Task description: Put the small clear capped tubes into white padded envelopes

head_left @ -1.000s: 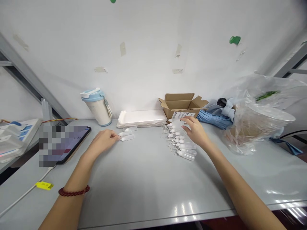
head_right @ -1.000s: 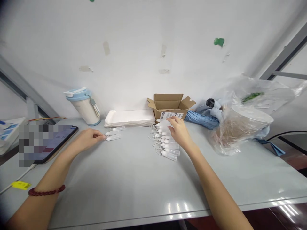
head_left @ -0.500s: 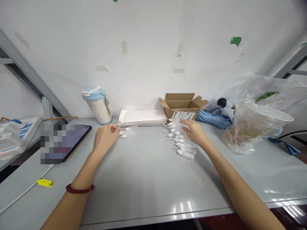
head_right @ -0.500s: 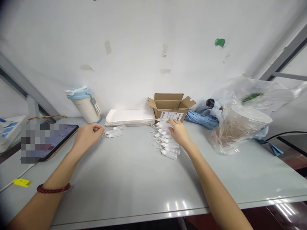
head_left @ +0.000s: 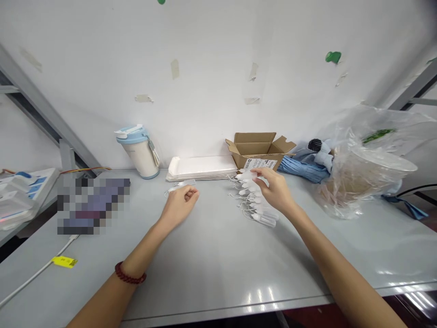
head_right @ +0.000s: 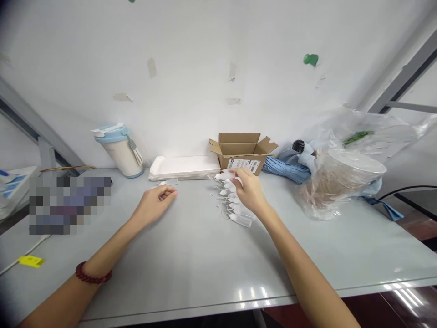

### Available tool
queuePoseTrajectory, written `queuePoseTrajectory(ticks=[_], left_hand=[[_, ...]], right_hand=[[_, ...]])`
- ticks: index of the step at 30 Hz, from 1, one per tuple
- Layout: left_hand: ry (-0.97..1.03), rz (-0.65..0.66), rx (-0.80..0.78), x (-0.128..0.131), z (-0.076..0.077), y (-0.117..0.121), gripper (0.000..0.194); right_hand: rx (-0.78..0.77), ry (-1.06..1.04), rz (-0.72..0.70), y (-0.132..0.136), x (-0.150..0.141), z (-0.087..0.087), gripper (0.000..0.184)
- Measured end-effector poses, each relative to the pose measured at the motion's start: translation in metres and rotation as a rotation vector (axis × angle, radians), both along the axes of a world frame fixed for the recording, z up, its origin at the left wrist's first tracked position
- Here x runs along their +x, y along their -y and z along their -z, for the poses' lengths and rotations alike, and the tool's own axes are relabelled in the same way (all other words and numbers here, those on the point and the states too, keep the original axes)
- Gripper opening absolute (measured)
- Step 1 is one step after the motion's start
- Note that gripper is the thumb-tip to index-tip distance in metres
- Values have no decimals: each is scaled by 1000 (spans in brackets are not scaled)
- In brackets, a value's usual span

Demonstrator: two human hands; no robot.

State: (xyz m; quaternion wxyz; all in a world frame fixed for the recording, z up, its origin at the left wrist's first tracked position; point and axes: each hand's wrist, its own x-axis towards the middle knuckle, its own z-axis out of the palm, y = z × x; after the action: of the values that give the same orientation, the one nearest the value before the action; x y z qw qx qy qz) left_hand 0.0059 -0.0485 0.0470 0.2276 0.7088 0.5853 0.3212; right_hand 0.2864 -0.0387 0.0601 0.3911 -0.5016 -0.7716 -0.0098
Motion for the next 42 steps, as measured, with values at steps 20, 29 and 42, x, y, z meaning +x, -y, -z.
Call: queuePoseTrajectory(ticks=[20,29,42], left_hand=[[553,194,-323,11,-6,6,33],[599,186,-376,9,-6,6,28],[694,192,-397,9,-4,7,26]], right_hand=[[-187,-151,-212,30,-44,1,19],[-122,-135,-232,29,-46,9,18],[-136,-149,-226,31,-48,8,18]])
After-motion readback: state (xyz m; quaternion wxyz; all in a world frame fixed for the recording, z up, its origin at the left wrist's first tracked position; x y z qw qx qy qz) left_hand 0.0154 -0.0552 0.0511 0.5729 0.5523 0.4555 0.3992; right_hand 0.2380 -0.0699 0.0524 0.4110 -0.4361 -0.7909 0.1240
